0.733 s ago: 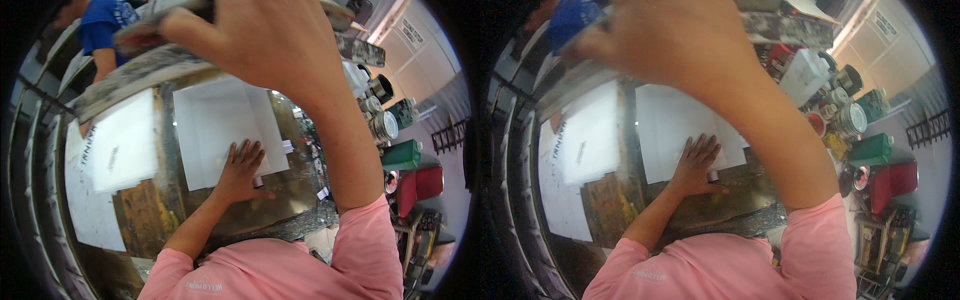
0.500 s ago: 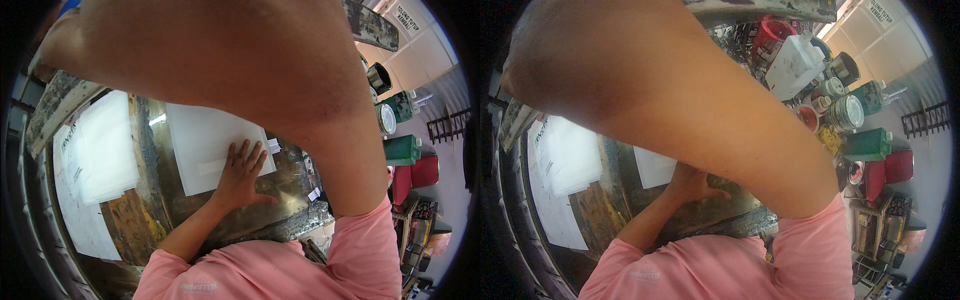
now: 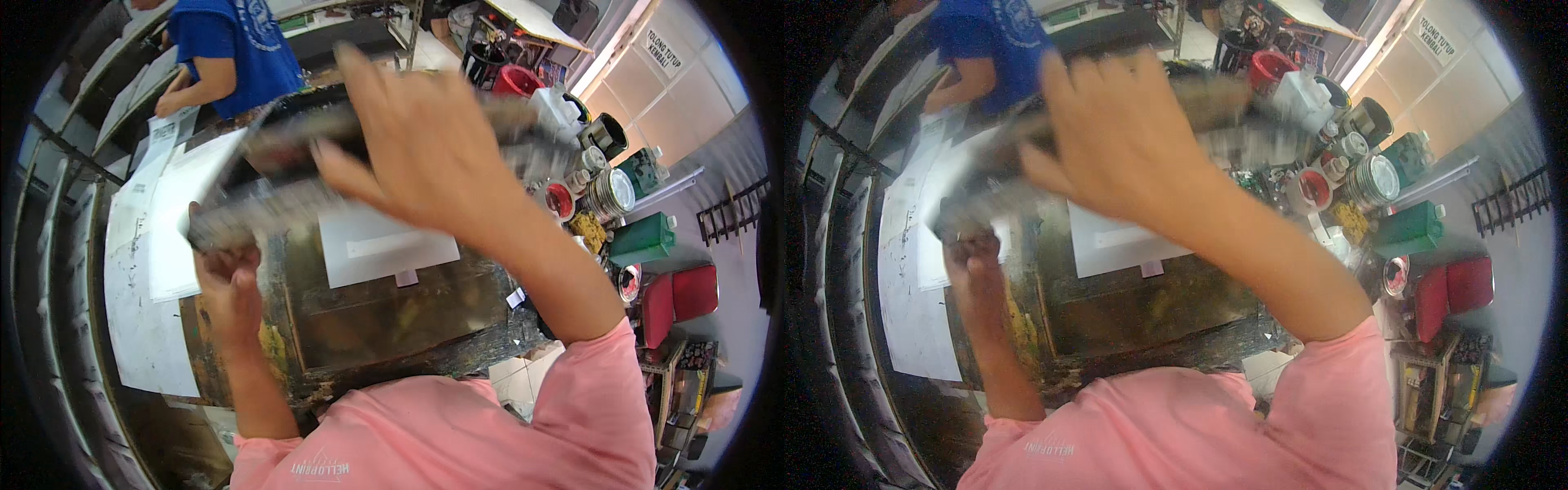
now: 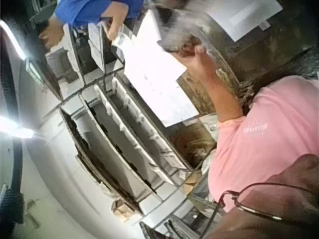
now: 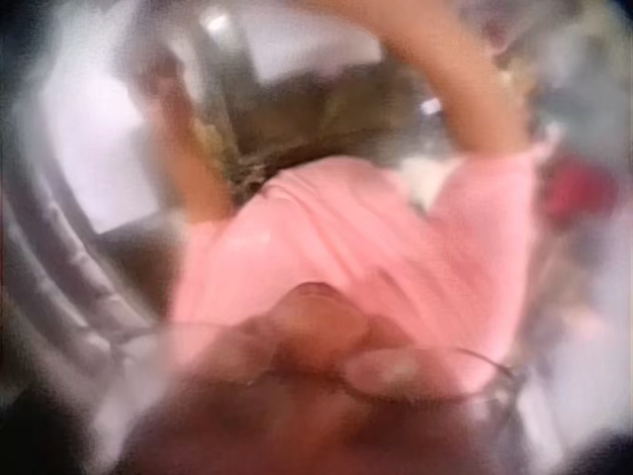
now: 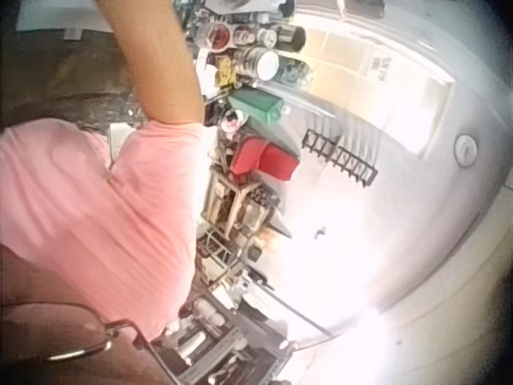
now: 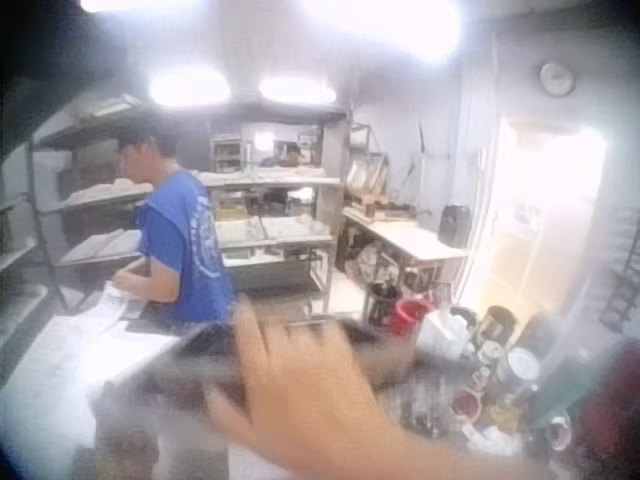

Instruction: The person performs screen printing by placing a white sheet under a screen, pulling a squeegee across the screen to apply ink, and then removing the printed sheet. This process is repeated multiple times throughout the video.

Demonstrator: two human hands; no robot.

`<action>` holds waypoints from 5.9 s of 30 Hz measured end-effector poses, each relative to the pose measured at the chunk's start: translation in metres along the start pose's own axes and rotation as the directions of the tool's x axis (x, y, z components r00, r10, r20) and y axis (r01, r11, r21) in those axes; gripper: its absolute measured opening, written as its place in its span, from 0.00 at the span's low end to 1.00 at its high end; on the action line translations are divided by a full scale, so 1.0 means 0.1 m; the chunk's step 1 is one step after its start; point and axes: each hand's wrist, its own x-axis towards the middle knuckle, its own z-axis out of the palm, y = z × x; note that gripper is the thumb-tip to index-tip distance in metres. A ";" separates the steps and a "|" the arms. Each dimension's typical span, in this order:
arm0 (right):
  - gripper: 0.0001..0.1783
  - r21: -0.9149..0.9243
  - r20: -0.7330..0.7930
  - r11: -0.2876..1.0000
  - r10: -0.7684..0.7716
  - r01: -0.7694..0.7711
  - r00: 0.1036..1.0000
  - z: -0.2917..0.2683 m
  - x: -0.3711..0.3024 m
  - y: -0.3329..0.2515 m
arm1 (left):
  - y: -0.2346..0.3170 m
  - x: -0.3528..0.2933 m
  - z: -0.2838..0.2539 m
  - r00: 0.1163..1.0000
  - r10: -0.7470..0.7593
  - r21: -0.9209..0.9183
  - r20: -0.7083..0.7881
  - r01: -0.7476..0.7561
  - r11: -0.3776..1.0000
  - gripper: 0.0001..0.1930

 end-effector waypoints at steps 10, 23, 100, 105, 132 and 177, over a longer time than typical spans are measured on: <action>0.24 0.217 0.601 0.954 0.037 -0.208 0.798 0.80 -1.88 -0.41 | -1.03 -0.79 -0.73 0.969 0.119 0.964 0.215 -0.231 0.133 0.64; 0.22 0.137 0.356 0.990 -0.036 -0.015 0.934 2.67 -0.44 1.04 | -1.04 -0.83 -0.85 0.984 -0.008 0.960 0.180 -0.174 0.218 0.69; 0.27 -0.028 -0.123 0.999 -0.019 0.016 0.992 -0.09 0.66 0.16 | -1.37 -0.03 0.27 0.623 -0.315 0.693 0.716 -0.687 0.216 0.70; 0.24 0.074 -0.032 0.997 -0.033 0.035 0.999 -0.09 0.58 0.31 | -1.67 -0.47 1.21 0.623 -0.201 0.655 0.756 -0.712 0.254 0.70; 0.22 0.230 0.569 0.968 -0.049 -0.102 0.821 0.51 -1.41 -0.13 | -0.68 -0.65 -0.61 0.997 0.018 0.861 0.079 -0.077 0.504 0.63; 0.21 0.010 0.180 1.000 -0.030 0.029 0.983 -0.15 -0.41 -0.11 | -0.29 -0.20 -0.02 0.930 0.350 0.293 -0.109 -0.307 0.905 0.54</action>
